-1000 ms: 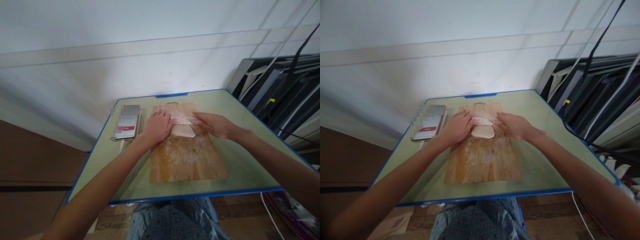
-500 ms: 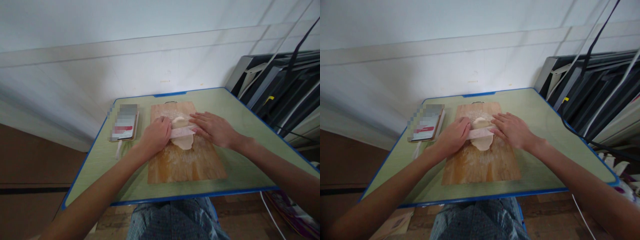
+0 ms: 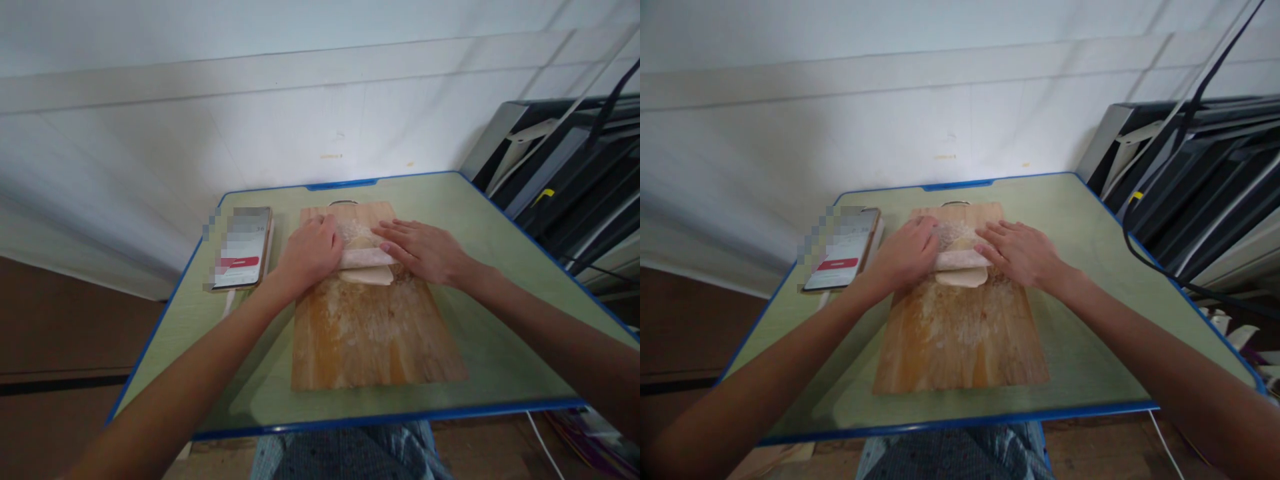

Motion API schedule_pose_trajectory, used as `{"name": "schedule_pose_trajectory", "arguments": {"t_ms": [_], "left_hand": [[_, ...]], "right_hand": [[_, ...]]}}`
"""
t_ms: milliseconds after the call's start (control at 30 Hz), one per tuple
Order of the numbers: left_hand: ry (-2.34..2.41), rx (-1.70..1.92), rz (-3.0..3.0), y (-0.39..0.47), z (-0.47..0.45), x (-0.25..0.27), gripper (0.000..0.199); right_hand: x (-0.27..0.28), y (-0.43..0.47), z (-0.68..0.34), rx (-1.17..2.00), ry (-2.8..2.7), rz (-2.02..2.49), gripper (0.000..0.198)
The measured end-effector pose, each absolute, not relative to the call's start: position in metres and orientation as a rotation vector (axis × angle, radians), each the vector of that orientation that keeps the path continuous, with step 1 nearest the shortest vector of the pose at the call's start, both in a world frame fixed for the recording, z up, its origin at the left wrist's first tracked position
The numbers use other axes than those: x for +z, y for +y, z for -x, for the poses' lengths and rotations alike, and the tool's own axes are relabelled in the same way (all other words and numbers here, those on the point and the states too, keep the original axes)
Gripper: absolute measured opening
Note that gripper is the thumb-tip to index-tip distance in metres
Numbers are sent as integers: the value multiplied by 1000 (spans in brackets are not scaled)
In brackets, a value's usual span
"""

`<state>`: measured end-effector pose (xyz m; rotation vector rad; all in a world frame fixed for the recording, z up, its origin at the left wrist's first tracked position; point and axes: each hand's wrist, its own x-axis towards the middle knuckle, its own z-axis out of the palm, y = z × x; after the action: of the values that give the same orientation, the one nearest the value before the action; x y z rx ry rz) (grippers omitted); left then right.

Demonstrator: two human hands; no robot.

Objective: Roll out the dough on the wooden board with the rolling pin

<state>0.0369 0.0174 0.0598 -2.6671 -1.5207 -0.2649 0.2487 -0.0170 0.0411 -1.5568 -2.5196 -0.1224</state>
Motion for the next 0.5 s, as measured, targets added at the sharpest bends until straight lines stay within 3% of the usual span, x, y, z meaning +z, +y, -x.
{"name": "schedule_pose_trajectory", "arguments": {"t_ms": [500], "left_hand": [[-1542, -310, 2650, 43, -40, 59, 33]], "right_hand": [[34, 8, -254, -34, -2519, 1557, 57]]}}
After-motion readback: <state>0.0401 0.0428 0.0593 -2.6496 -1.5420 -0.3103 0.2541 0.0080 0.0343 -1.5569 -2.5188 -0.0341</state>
